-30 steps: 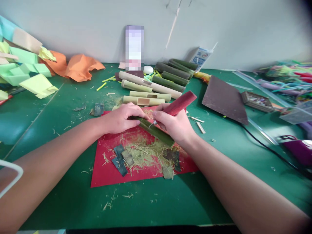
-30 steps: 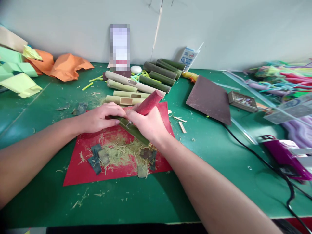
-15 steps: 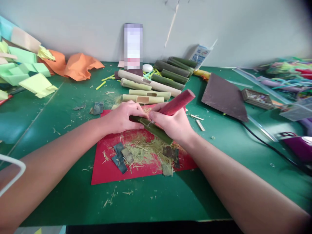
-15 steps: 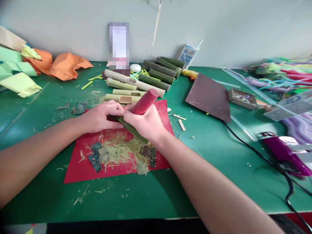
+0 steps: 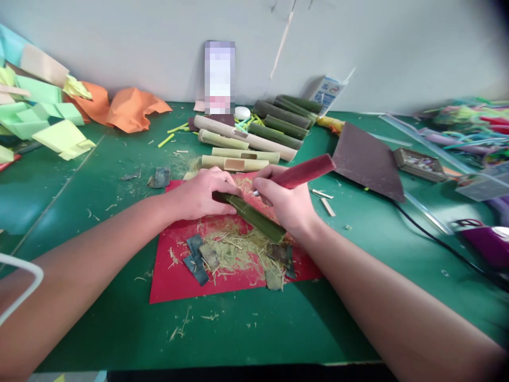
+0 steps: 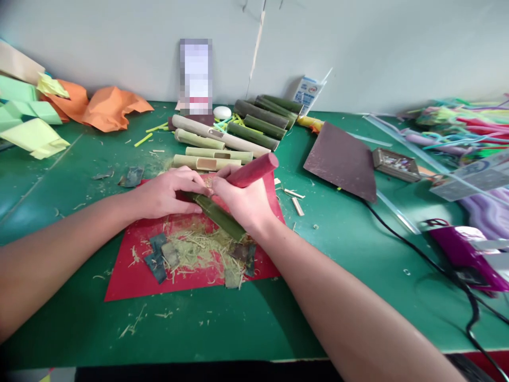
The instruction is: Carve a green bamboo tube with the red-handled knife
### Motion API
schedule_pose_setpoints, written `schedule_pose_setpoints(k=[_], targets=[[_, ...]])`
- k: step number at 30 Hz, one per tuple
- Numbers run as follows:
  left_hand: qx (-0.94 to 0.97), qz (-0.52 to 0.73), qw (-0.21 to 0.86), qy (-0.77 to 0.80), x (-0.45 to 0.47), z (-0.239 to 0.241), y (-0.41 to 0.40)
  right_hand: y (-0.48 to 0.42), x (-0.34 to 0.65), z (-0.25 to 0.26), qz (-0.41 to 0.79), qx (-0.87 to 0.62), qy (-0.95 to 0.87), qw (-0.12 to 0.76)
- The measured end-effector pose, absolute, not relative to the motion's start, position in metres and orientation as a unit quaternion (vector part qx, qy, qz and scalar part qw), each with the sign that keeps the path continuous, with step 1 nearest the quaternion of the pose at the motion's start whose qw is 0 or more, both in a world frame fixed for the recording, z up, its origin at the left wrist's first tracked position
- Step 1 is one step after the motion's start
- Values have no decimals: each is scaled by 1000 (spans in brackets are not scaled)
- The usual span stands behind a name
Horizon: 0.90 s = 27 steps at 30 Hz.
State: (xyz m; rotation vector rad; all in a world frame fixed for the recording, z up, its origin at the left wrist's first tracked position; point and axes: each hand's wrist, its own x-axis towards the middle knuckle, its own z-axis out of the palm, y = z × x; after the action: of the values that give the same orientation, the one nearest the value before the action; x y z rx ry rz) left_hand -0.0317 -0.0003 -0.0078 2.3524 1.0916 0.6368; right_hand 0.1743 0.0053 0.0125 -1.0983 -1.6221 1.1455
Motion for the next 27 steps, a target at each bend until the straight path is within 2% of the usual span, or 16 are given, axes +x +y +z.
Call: schedule_pose_setpoints(k=[3, 16, 27], targets=[[858, 227, 231, 400, -31, -7, 1, 5, 177, 15, 463, -438, -631, 442], [848, 228, 254, 405, -31, -4, -1, -7, 170, 22, 456, -450, -663, 388], [851, 220, 252, 405, -31, -4, -2, -5, 170, 20, 454, -446, -667, 388]])
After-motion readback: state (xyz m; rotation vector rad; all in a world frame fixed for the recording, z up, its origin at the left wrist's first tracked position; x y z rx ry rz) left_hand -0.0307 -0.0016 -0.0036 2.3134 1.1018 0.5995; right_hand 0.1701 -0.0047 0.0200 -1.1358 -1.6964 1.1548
